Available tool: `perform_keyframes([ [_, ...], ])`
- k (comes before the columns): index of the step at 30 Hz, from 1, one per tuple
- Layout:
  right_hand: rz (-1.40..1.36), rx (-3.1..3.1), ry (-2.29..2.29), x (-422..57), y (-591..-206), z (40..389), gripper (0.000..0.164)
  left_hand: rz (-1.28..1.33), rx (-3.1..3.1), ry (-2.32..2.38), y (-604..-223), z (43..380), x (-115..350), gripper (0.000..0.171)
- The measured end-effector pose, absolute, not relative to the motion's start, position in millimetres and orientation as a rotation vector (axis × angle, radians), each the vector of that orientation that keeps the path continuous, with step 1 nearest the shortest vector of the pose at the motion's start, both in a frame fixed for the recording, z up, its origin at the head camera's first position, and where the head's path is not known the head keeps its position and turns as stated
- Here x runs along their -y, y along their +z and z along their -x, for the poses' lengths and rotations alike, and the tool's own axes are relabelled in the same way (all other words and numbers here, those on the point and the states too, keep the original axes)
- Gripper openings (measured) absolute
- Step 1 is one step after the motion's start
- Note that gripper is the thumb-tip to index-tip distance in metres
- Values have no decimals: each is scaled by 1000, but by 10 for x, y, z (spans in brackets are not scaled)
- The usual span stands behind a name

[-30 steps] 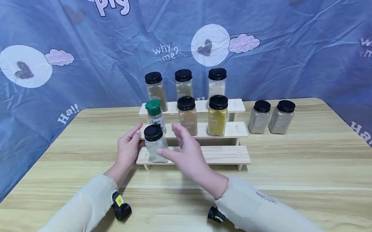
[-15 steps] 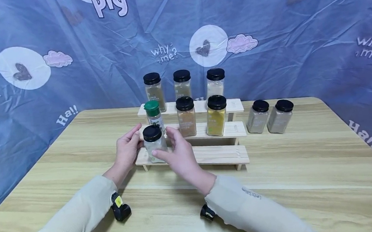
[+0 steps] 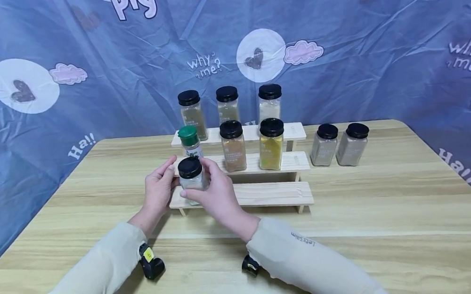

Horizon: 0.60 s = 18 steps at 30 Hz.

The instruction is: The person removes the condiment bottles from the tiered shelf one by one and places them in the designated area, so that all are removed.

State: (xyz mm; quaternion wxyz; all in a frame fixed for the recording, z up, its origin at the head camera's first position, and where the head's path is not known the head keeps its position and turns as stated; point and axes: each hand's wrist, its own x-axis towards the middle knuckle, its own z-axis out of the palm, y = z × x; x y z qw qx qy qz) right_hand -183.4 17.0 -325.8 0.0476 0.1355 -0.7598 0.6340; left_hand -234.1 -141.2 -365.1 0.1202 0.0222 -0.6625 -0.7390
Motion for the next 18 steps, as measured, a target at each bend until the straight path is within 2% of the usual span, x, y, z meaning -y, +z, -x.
perform_keyframes([
  [18,-386,2311,1873,-146,-3242,1811,63,-68,1955,-2160,-3648,2337,1421,35],
])
